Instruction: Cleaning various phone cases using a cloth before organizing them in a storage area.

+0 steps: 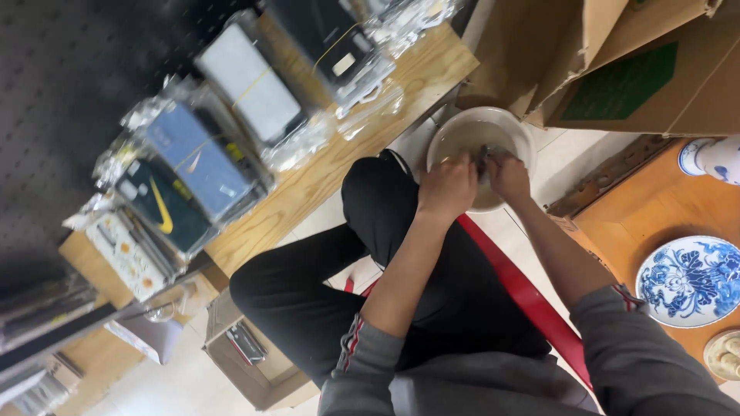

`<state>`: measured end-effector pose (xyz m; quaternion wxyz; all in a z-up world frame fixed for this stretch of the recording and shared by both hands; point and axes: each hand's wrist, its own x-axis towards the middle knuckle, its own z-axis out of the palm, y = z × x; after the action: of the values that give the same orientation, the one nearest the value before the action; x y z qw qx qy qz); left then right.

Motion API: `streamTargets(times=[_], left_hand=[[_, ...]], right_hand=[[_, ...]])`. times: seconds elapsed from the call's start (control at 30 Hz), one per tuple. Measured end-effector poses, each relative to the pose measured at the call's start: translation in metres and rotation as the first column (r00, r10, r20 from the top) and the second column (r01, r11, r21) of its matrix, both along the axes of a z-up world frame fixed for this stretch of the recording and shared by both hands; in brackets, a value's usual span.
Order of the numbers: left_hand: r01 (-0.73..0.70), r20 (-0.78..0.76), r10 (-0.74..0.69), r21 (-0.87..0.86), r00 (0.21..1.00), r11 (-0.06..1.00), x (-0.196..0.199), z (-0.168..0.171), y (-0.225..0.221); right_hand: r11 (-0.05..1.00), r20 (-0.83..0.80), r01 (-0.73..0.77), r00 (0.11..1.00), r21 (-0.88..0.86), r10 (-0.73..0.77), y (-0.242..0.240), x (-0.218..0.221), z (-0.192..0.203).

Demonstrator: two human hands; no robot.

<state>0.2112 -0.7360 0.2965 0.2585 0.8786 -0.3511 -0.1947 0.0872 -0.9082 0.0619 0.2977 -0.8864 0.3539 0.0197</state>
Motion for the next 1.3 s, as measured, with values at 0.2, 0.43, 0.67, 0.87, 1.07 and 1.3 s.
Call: streamTargets(times=[0.2, 0.43, 0.67, 0.87, 1.07, 1.3], left_hand=[[0.026, -0.075, -0.014, 0.157, 0.997, 0.987, -0.001, -0.019, -0.008], [0.071, -0.002, -0.072, 0.203, 0.997, 0.977, 0.004, -0.004, -0.013], [0.120, -0.170, -0.069, 0.312, 0.983, 0.942, 0.011, 0.012, -0.022], [0.173, -0.305, -0.070, 0.324, 0.950, 0.930, 0.015, 0.020, -0.027], [0.147, -0.235, -0.071, 0.322, 0.969, 0.935, 0.012, 0.024, -0.024], [0.141, -0.235, -0.065, 0.321, 0.970, 0.936, 0.011, 0.028, -0.025]], right_hand=[[0.993, -0.118, -0.105, 0.988, -0.048, 0.099, 0.034, 0.009, 0.025], [0.948, -0.490, -0.289, 0.813, 0.131, 0.316, 0.047, 0.014, -0.015], [0.980, -0.500, -0.172, 0.843, 0.102, 0.200, 0.033, 0.011, -0.064], [0.995, -0.311, -0.013, 0.949, 0.103, 0.045, 0.029, 0.000, -0.067], [0.990, -0.214, -0.072, 0.976, -0.120, 0.045, 0.038, -0.015, -0.037], [0.995, -0.100, -0.073, 0.993, -0.071, 0.066, 0.056, -0.014, -0.004]])
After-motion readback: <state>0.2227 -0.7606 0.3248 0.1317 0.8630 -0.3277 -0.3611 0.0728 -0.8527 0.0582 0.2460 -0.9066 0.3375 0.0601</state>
